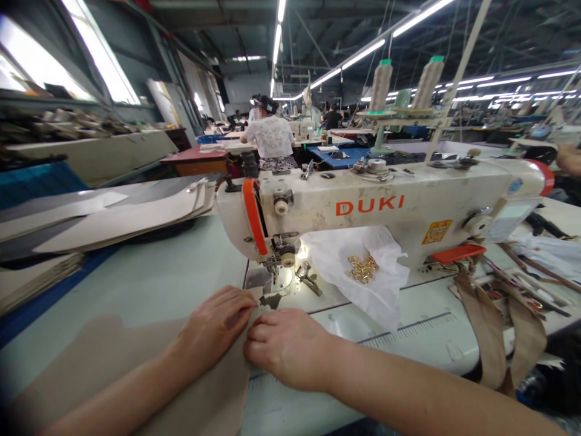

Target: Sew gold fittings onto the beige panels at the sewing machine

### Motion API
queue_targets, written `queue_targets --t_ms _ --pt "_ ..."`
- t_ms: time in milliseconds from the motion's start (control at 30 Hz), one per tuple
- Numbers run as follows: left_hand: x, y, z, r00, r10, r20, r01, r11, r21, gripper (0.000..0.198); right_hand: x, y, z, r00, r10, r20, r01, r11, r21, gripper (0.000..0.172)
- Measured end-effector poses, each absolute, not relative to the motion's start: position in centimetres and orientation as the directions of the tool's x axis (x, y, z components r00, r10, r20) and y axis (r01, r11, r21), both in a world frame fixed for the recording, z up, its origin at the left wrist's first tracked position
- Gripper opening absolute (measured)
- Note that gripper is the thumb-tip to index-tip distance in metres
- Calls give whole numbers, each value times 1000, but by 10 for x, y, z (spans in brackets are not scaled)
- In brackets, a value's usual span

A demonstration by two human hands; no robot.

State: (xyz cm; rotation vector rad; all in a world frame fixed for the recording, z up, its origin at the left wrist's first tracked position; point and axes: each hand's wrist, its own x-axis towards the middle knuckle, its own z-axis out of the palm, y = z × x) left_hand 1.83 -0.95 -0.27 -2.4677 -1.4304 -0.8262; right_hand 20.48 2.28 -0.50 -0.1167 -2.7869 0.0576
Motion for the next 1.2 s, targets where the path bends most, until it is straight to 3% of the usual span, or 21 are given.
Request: queue_targets --t_ms 767,1200 --pt "18 -8 -2 404 721 564 826 -552 113 24 203 25 -6 -923 112 369 94 993 -67 17" --pt "14 -19 -1 377 769 516 804 -548 230 22 195 24 0 -889 277 366 289 957 -22 11"
